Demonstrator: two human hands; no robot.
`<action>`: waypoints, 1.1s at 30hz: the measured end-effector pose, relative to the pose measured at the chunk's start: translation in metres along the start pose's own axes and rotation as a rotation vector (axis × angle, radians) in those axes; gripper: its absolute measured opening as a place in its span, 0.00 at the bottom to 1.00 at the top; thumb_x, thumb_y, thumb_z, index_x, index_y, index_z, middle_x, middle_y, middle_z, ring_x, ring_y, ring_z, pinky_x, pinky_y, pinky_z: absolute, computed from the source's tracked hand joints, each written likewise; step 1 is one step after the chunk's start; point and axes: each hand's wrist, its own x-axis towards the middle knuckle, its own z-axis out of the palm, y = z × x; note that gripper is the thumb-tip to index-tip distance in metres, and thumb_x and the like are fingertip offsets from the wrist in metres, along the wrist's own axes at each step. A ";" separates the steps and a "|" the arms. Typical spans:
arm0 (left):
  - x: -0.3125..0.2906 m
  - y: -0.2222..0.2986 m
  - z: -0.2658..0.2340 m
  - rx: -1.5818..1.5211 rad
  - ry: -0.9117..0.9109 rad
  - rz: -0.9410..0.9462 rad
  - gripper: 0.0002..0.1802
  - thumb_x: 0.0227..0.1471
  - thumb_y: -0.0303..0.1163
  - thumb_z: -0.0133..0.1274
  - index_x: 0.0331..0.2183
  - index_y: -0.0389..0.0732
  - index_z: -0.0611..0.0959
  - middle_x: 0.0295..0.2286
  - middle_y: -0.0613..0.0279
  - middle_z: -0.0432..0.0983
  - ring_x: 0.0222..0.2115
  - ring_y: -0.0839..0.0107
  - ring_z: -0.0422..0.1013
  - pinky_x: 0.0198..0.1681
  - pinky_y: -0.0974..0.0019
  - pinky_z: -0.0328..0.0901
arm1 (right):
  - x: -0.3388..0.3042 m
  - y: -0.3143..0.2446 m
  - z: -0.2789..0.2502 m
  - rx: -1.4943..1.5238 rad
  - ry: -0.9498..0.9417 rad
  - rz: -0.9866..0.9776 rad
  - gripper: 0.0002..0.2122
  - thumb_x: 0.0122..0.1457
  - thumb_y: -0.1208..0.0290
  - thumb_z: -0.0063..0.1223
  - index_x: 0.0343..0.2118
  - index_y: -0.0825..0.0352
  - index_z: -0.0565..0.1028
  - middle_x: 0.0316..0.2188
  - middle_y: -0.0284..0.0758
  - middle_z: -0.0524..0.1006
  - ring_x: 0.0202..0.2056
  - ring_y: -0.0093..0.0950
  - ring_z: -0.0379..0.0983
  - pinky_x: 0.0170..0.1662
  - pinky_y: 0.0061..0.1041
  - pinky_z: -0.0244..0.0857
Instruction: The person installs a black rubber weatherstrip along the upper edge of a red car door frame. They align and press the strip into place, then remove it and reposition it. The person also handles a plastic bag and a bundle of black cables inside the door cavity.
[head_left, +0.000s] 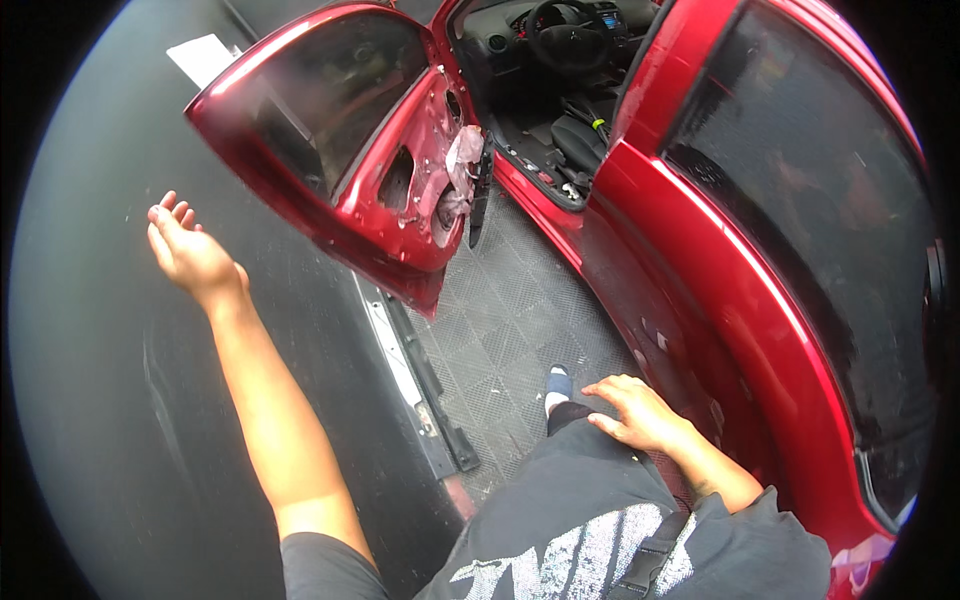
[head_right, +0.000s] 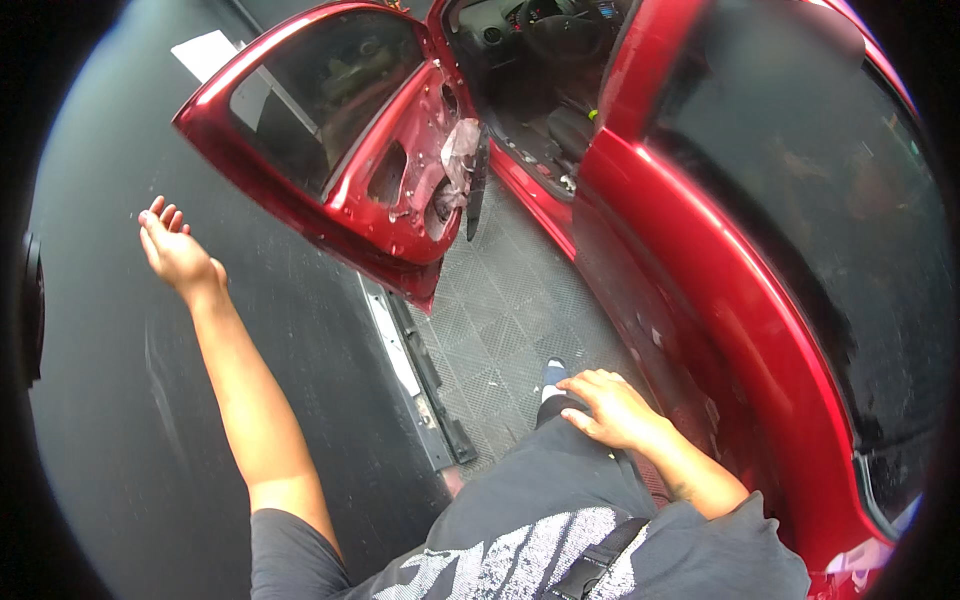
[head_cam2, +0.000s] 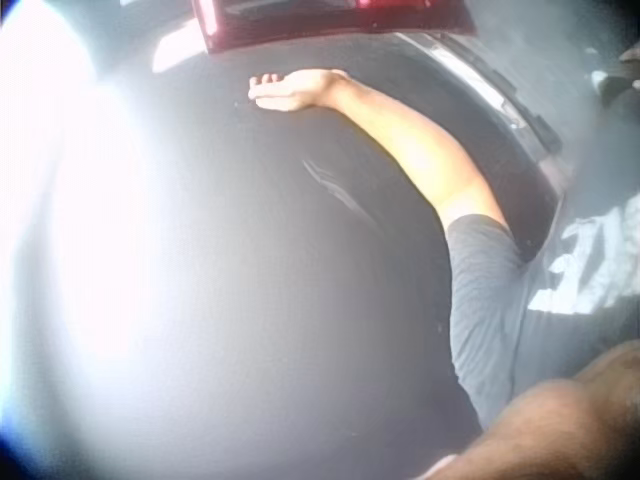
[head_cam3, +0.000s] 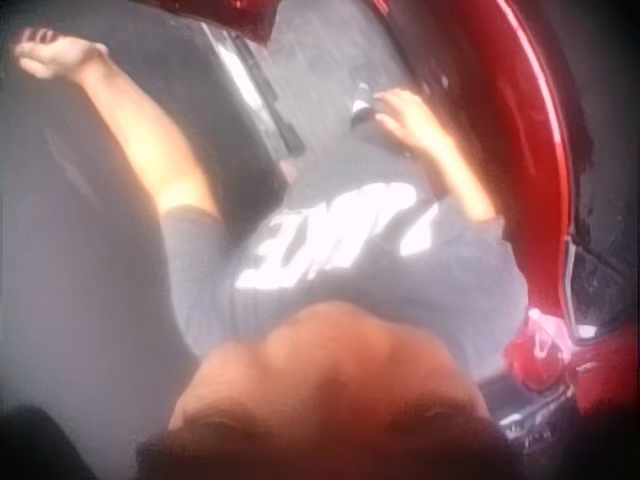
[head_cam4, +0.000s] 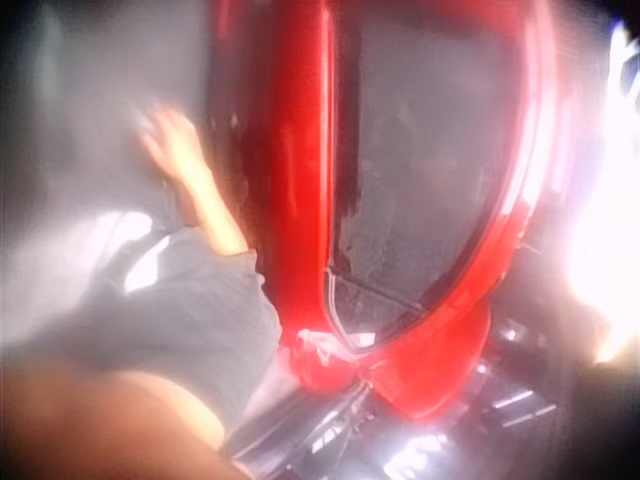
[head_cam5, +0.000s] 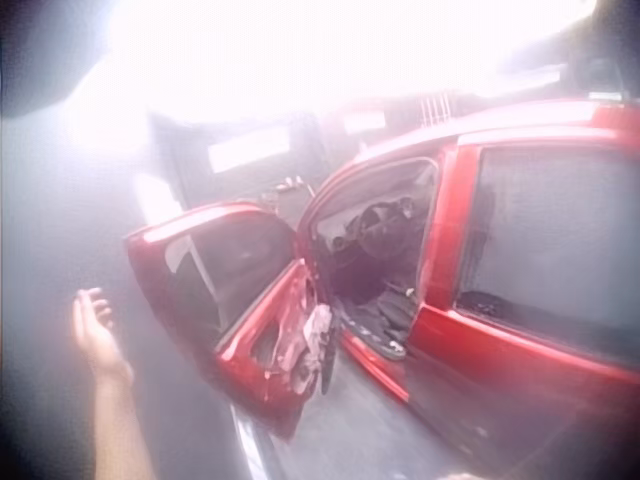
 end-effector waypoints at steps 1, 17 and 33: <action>0.037 -0.041 0.019 0.092 0.025 0.121 0.32 0.79 0.55 0.38 0.55 0.37 0.82 0.50 0.58 0.78 0.55 0.66 0.70 0.63 0.58 0.64 | 0.029 0.009 -0.005 0.021 0.002 -0.018 0.23 0.67 0.60 0.65 0.61 0.65 0.78 0.53 0.44 0.82 0.57 0.45 0.77 0.64 0.44 0.68; 0.101 -0.247 0.164 0.480 0.781 0.570 0.39 0.80 0.53 0.34 0.26 0.28 0.74 0.27 0.48 0.73 0.31 0.57 0.67 0.45 0.51 0.69 | 0.302 0.260 -0.084 0.212 -0.070 0.018 0.22 0.69 0.60 0.64 0.61 0.65 0.79 0.57 0.45 0.82 0.60 0.46 0.77 0.67 0.46 0.67; 0.013 -0.236 0.201 0.285 0.872 0.498 0.50 0.76 0.62 0.37 0.52 0.11 0.78 0.52 0.29 0.79 0.51 0.44 0.79 0.57 0.44 0.78 | 0.483 0.509 -0.095 0.236 -0.078 -0.368 0.23 0.70 0.59 0.61 0.63 0.64 0.78 0.55 0.45 0.81 0.60 0.46 0.77 0.66 0.48 0.68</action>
